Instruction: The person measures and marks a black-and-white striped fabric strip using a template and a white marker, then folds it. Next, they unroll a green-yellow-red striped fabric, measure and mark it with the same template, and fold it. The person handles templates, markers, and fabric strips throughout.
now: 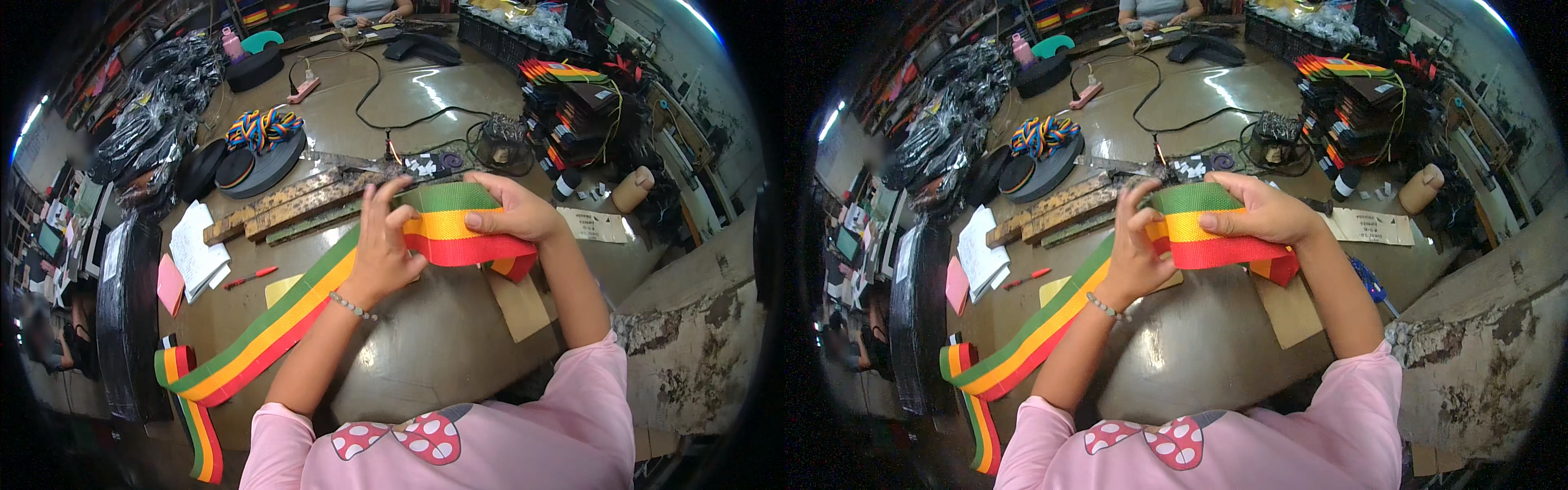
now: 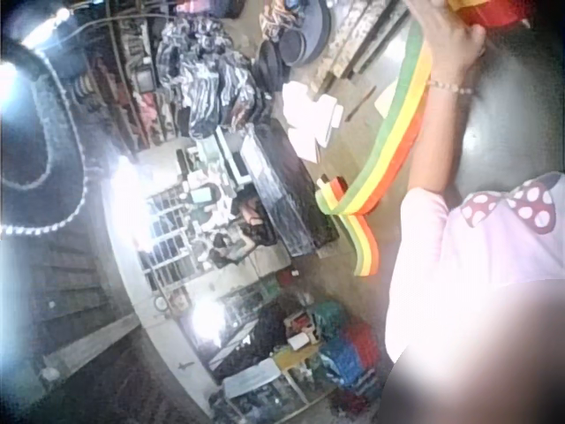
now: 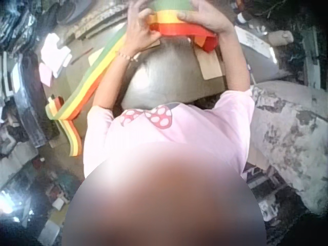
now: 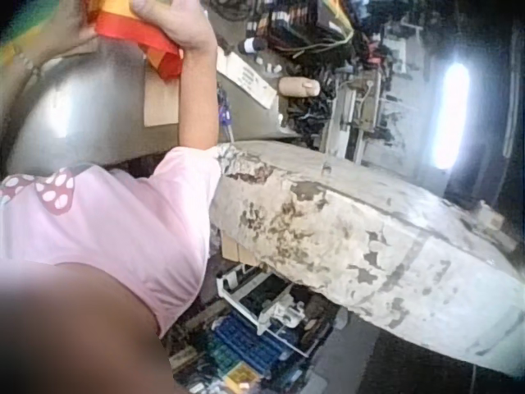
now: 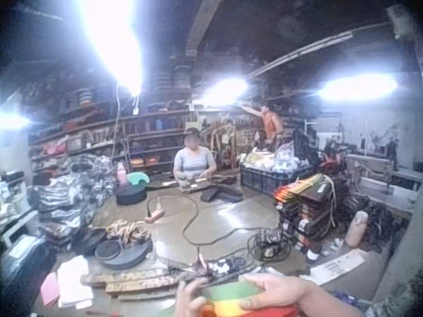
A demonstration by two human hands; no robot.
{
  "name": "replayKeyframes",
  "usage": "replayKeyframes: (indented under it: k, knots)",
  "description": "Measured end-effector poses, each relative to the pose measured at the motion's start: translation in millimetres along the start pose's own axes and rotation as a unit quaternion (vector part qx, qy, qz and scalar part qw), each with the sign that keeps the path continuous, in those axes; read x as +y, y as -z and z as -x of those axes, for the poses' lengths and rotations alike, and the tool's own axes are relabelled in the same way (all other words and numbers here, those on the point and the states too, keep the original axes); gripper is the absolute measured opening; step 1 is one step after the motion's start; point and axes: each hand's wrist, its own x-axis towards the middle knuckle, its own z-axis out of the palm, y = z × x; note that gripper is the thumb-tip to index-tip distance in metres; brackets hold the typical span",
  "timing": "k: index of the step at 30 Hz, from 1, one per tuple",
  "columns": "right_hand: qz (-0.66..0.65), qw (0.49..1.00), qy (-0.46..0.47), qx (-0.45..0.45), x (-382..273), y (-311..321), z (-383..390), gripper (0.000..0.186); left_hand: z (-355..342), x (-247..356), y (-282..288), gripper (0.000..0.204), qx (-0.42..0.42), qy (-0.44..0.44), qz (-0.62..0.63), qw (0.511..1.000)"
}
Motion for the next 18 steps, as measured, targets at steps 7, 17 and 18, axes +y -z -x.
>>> replayKeyframes:
  k: [7, 17, 18]
  knots:
    - [0.233, 0.961, 0.018, 0.146, 12.6, 48.8, -63.5, 0.034, -41.5, -50.2, 40.8, 0.051, -0.048, 0.043, -0.123, 0.99]
    - [0.017, 0.974, -0.111, 0.198, 82.0, 97.1, -156.8, 0.039, -65.5, -124.3, 36.1, 0.055, -0.197, 0.027, -0.216, 0.956]
    - [-0.007, 0.977, -0.114, 0.18, 87.3, 103.6, -155.0, 0.039, -63.8, -129.5, 32.7, 0.055, -0.196, 0.02, -0.221, 0.955]
